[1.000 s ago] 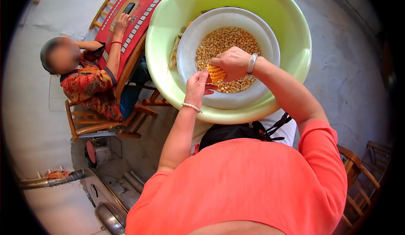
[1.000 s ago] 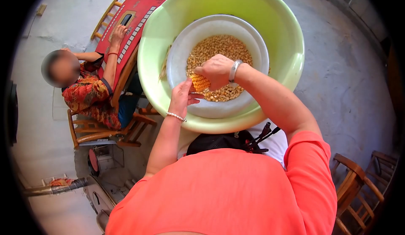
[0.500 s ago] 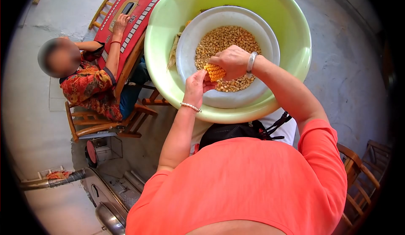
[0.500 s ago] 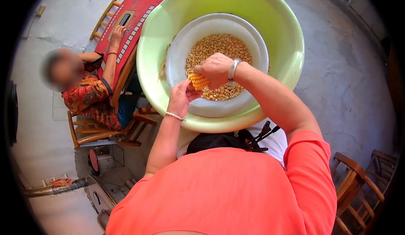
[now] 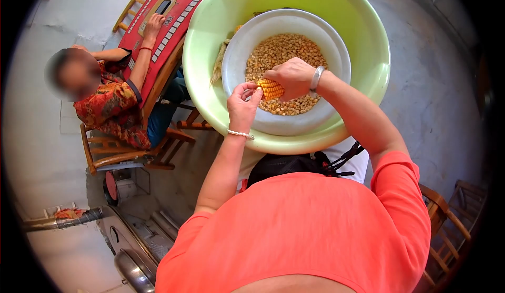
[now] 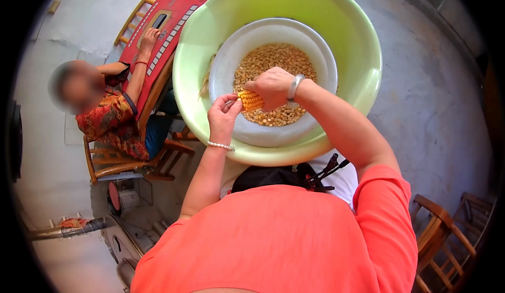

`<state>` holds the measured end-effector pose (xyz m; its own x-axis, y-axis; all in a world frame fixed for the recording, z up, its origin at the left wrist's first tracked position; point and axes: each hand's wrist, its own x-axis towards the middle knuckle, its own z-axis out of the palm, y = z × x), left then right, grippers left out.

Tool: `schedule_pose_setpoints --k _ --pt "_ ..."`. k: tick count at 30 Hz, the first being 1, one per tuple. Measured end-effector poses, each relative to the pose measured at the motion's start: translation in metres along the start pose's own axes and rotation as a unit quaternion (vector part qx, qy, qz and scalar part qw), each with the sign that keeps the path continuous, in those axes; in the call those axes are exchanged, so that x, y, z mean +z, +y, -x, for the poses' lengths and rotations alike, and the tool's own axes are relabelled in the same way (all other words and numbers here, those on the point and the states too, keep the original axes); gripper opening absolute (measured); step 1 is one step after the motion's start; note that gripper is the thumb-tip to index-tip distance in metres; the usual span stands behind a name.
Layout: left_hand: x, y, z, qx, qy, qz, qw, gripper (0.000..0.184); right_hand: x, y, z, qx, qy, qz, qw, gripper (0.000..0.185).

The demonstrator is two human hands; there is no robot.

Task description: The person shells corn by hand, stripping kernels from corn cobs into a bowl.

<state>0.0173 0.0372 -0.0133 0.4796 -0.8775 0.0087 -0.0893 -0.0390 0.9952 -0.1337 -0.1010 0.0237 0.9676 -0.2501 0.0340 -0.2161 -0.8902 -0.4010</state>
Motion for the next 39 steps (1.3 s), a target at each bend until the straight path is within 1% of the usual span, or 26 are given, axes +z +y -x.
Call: schedule_pose_setpoints --k 1,4,7,10,13,16,19,22,25,33,39 --pt "0.001 0.001 0.0 0.009 -0.001 -0.009 1.0 0.019 0.001 0.0 0.0 -0.001 0.001 -0.003 1.0 0.046" --pt "-0.001 -0.004 -0.001 0.057 0.0 -0.108 0.993 0.016 0.004 0.003 -0.001 -0.005 0.007 -0.005 1.0 0.047" --pt "0.0 -0.001 -0.001 0.006 0.026 -0.095 0.995 0.015 0.003 0.001 0.0 -0.009 -0.002 0.0 1.0 0.049" --pt "-0.001 -0.004 -0.004 -0.049 0.047 -0.047 0.997 0.017 0.003 0.002 -0.001 -0.015 -0.003 0.004 1.0 0.051" --pt "0.001 0.007 -0.001 -0.103 0.035 -0.008 0.994 0.027 0.001 0.001 -0.001 -0.014 -0.006 0.02 1.0 0.055" --pt "0.001 0.018 0.001 -0.202 -0.023 0.021 0.979 0.041 0.002 0.003 -0.001 -0.021 0.008 0.027 0.999 0.057" --pt "0.002 0.031 0.002 -0.258 -0.085 0.029 0.962 0.051 0.006 0.005 -0.002 -0.034 0.025 0.016 0.999 0.057" --pt "0.0 0.032 0.001 -0.269 -0.115 0.019 0.956 0.055 0.006 0.005 0.0 -0.048 0.036 0.011 0.998 0.057" --pt "0.0 0.03 0.002 -0.255 -0.119 0.021 0.959 0.053 0.004 0.002 0.001 -0.054 0.035 0.011 0.998 0.056" --pt "0.0 0.022 0.001 -0.235 -0.113 0.055 0.964 0.047 0.003 0.002 0.0 -0.047 0.016 0.02 0.999 0.054" --pt "0.002 0.022 0.002 -0.224 -0.102 0.062 0.967 0.044 0.006 0.005 -0.001 -0.049 0.024 0.019 0.998 0.054"
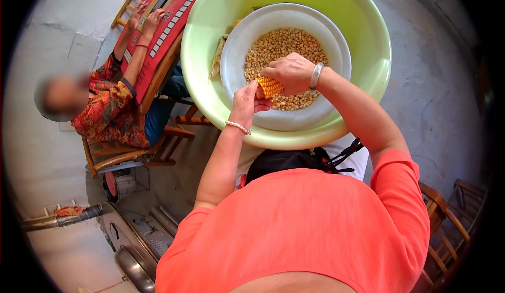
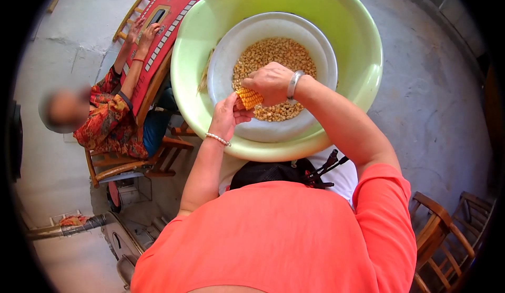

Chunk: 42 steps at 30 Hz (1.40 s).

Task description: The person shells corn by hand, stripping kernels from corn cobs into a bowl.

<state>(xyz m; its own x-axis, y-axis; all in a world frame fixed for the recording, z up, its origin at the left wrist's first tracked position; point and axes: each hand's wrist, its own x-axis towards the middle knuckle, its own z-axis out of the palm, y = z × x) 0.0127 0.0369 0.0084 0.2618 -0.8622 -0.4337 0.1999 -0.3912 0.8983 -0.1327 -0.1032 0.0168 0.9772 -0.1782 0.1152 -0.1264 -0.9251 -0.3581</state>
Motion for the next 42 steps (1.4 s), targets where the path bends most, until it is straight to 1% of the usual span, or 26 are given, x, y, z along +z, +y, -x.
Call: schedule_pose_setpoints --k 6,9,13,15,19,21,25,30,33,34,36,39,42 --pt "-0.004 -0.002 -0.003 -0.007 -0.004 0.007 1.0 0.044 -0.001 0.001 -0.001 0.006 -0.01 -0.009 1.0 0.057" --pt "-0.001 0.004 0.0 -0.002 -0.004 0.013 1.0 0.043 0.0 0.001 0.0 0.017 0.024 -0.034 0.999 0.048" --pt "0.0 0.0 -0.002 0.029 0.006 0.004 1.0 0.039 -0.001 0.002 0.0 0.009 0.026 -0.051 0.998 0.059" --pt "-0.002 -0.004 -0.003 0.052 0.001 0.023 0.998 0.039 0.001 0.004 0.0 0.007 0.027 -0.055 0.998 0.063" --pt "-0.001 -0.003 -0.003 0.101 -0.004 0.035 0.994 0.043 -0.004 0.004 -0.001 0.033 0.043 -0.075 0.996 0.067" --pt "0.002 -0.001 -0.001 0.127 -0.004 0.029 0.992 0.043 -0.005 0.003 0.0 0.046 0.053 -0.091 0.993 0.068" --pt "0.001 -0.003 -0.004 0.162 -0.013 0.01 0.987 0.041 -0.013 0.0 -0.001 0.088 0.013 -0.087 0.992 0.063" --pt "0.0 -0.001 -0.001 0.128 -0.013 0.018 0.991 0.042 -0.016 -0.002 -0.003 0.11 -0.036 -0.043 0.992 0.048" --pt "0.002 0.005 0.001 0.091 0.009 0.043 0.995 0.042 -0.01 0.002 -0.003 0.101 0.008 -0.034 0.994 0.043" --pt "0.002 0.007 0.002 0.077 0.018 0.056 0.995 0.042 -0.011 0.002 -0.003 0.101 0.006 -0.03 0.994 0.043" --pt "-0.001 0.004 0.0 0.074 0.018 0.061 0.995 0.043 -0.013 0.001 -0.003 0.102 0.003 -0.021 0.995 0.043" --pt "-0.002 0.003 -0.002 0.069 0.024 0.043 0.996 0.044 -0.009 0.001 -0.002 0.09 0.015 -0.019 0.996 0.035" --pt "-0.002 0.0 -0.004 0.065 0.04 0.028 0.997 0.044 -0.004 0.002 -0.003 0.065 0.021 -0.026 0.997 0.033"
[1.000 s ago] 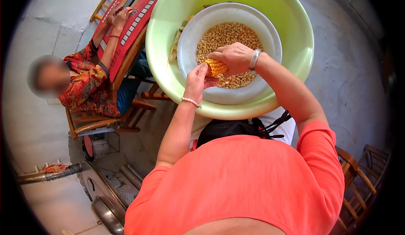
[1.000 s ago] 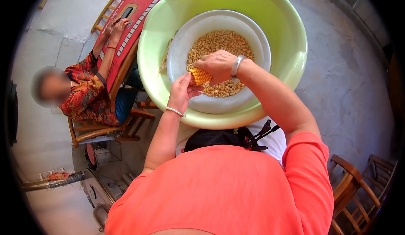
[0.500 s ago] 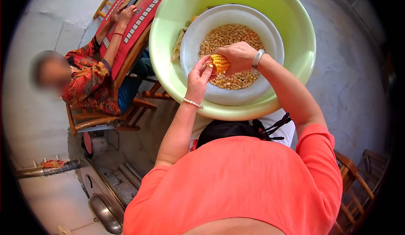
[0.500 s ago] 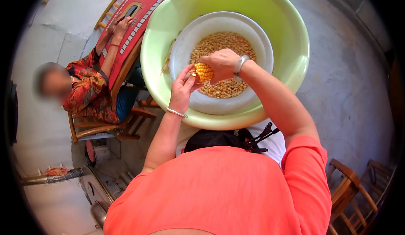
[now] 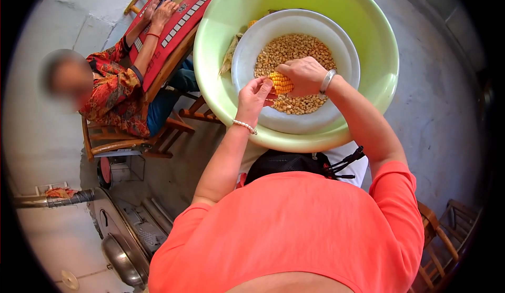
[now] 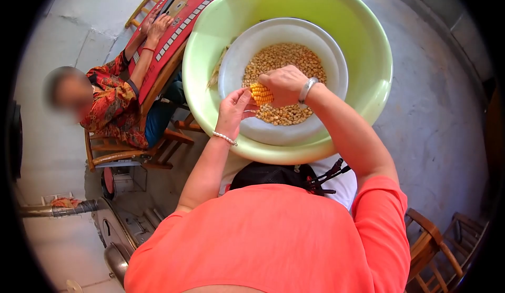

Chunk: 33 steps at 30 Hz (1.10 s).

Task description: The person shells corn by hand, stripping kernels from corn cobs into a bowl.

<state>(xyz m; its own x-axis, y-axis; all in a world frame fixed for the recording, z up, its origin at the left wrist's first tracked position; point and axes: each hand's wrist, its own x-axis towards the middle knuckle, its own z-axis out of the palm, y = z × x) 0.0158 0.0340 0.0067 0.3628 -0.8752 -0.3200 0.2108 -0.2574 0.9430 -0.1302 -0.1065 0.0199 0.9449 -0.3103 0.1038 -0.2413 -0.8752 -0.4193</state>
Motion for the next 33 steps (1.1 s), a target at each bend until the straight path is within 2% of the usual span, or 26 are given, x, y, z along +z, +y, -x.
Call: schedule_pose_setpoints --k 6,12,17,22,27,30,33 --pt "-0.002 -0.011 -0.008 0.036 0.006 -0.019 0.999 0.041 0.002 0.001 -0.002 -0.008 0.01 -0.014 1.0 0.031" --pt "-0.002 -0.011 -0.012 0.053 -0.003 -0.056 0.997 0.037 -0.002 0.003 -0.005 -0.004 -0.026 -0.009 1.0 0.031" --pt "-0.001 -0.011 -0.01 0.075 0.001 -0.083 0.994 0.036 -0.001 0.005 -0.007 0.002 -0.051 -0.003 0.999 0.04" --pt "-0.001 -0.002 -0.016 0.032 0.014 -0.089 0.995 0.036 -0.003 0.01 -0.013 0.021 -0.071 -0.025 0.997 0.041" --pt "-0.003 0.002 -0.018 -0.011 0.016 -0.015 1.0 0.035 -0.002 0.012 -0.016 0.021 -0.053 -0.043 0.997 0.045" --pt "-0.002 0.0 -0.017 0.01 0.015 -0.042 0.999 0.032 -0.007 0.007 -0.018 0.047 -0.101 -0.029 0.993 0.05" --pt "-0.004 -0.003 -0.023 0.02 0.018 -0.052 0.998 0.03 -0.002 0.013 -0.021 0.037 -0.08 -0.05 0.995 0.056"
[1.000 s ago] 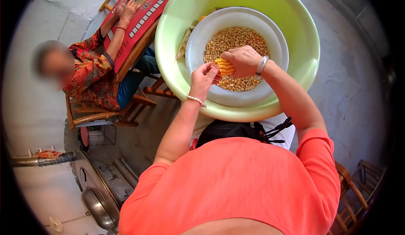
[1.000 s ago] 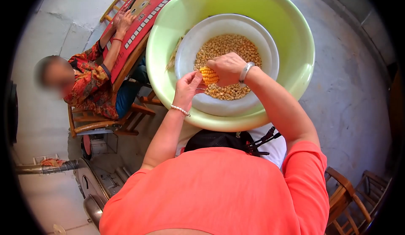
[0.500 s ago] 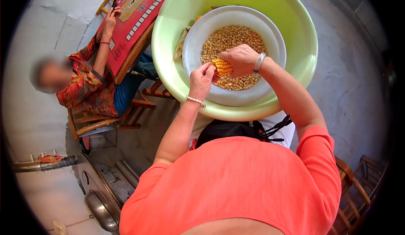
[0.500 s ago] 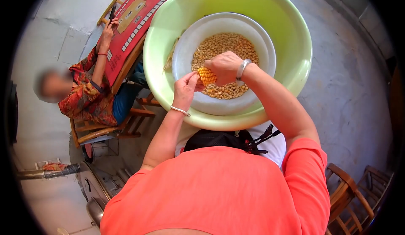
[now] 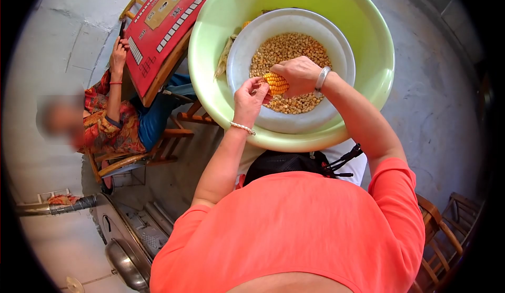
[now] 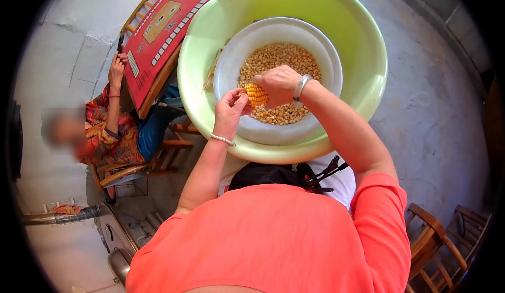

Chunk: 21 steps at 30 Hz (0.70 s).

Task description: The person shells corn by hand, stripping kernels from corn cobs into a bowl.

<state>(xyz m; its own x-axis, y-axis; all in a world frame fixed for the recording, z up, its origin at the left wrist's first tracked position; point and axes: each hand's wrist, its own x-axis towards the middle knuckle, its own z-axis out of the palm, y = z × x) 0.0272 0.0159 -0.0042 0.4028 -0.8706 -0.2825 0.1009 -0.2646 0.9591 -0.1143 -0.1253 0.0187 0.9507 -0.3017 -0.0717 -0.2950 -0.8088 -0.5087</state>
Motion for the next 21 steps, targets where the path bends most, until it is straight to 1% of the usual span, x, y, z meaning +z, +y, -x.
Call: schedule_pose_setpoints --k 6,9,10,12,15,19,20,21 --pt "-0.001 -0.008 -0.005 0.026 0.002 -0.024 0.999 0.028 0.003 0.007 -0.002 0.005 -0.019 -0.043 0.999 0.064" --pt "-0.003 -0.007 -0.005 0.028 0.004 -0.003 1.0 0.03 -0.002 0.005 -0.004 0.024 -0.046 -0.026 0.998 0.059" --pt "-0.003 -0.007 -0.005 0.024 0.006 0.01 1.0 0.03 -0.003 0.004 -0.003 0.03 -0.038 -0.017 0.999 0.056" --pt "-0.003 -0.004 -0.004 0.016 0.008 0.0 1.0 0.034 -0.006 -0.001 -0.002 0.041 -0.02 0.002 0.999 0.05" --pt "-0.001 0.003 0.001 -0.02 0.007 -0.006 1.0 0.041 0.006 0.004 -0.003 0.018 0.023 0.004 1.0 0.043" --pt "-0.003 0.005 0.002 -0.062 -0.012 -0.047 0.997 0.053 -0.001 -0.003 0.0 0.012 0.004 0.027 1.0 0.04" --pt "-0.004 -0.001 -0.001 -0.054 -0.01 -0.027 0.998 0.063 -0.003 -0.002 -0.001 0.011 0.001 0.026 1.0 0.038" --pt "-0.004 0.001 -0.001 -0.057 -0.011 -0.041 0.997 0.06 -0.005 -0.004 0.001 0.008 0.0 0.028 1.0 0.036"
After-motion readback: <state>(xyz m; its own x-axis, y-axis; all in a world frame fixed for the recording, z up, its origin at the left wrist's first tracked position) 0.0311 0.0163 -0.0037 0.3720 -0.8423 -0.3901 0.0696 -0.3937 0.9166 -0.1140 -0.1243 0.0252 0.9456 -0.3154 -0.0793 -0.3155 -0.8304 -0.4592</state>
